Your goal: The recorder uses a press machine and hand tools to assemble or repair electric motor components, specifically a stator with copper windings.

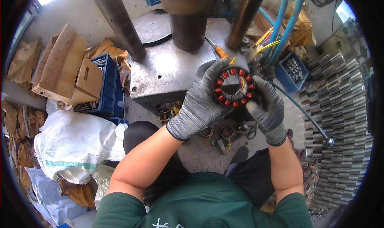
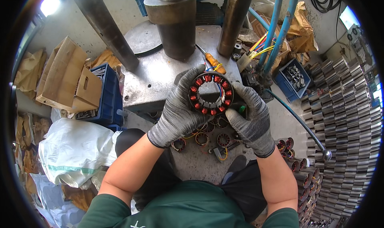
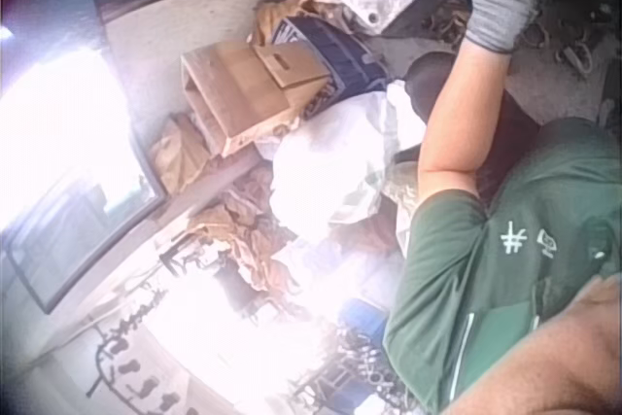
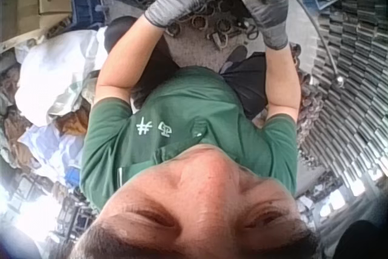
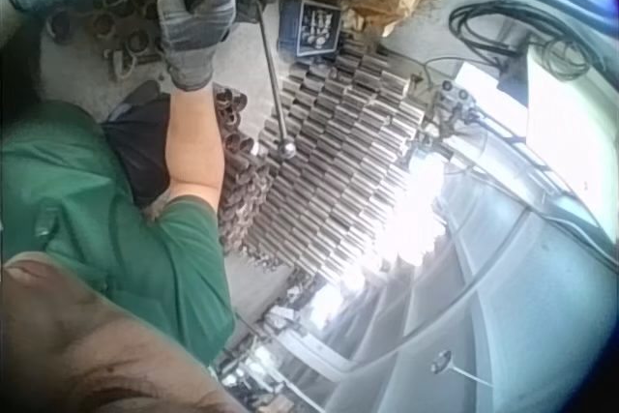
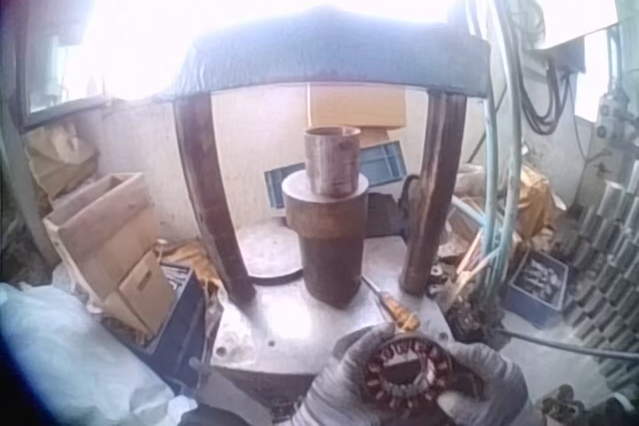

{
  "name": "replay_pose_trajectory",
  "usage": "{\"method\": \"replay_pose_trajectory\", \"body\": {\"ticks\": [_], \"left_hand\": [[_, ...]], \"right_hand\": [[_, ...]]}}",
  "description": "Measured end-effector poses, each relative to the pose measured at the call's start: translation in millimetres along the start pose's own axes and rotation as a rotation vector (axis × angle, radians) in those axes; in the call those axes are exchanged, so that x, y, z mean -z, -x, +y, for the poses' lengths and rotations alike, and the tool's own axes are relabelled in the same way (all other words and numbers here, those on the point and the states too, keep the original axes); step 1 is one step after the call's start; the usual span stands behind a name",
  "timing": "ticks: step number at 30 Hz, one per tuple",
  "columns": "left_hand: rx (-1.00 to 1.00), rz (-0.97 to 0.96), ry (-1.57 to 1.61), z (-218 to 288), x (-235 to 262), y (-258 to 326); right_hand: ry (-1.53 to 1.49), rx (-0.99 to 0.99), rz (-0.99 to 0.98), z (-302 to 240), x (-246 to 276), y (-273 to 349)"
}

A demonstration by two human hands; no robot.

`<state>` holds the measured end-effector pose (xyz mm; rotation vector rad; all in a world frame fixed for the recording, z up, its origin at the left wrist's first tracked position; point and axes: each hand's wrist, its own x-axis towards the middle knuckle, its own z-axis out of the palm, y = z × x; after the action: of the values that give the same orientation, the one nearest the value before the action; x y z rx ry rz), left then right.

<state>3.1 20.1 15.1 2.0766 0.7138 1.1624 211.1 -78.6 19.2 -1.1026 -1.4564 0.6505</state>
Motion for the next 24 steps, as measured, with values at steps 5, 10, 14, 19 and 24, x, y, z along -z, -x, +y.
{"method": "replay_pose_trajectory", "body": {"ticks": [5,10,14,19,24], "left_hand": [[-0.078,0.039,-0.042,1.6,3.0,-1.6],[-0.137,0.071,-0.080,2.6,1.6,-1.8],[-0.185,0.086,-0.098,1.2,0.1,-1.9],[0.053,0.007,0.255,-3.2,8.5,-2.5],[0.363,0.143,1.038,-22.4,15.4,-3.2]], "right_hand": [[-0.046,-0.057,0.001,-0.4,-2.0,0.6],[-0.080,-0.057,0.010,5.9,-1.1,4.2],[-0.006,-0.077,-0.004,6.7,-2.6,1.0],[-0.067,-0.076,-0.013,10.7,-5.5,-5.0],[0.341,0.044,-0.137,42.4,-4.6,-37.5]]}}
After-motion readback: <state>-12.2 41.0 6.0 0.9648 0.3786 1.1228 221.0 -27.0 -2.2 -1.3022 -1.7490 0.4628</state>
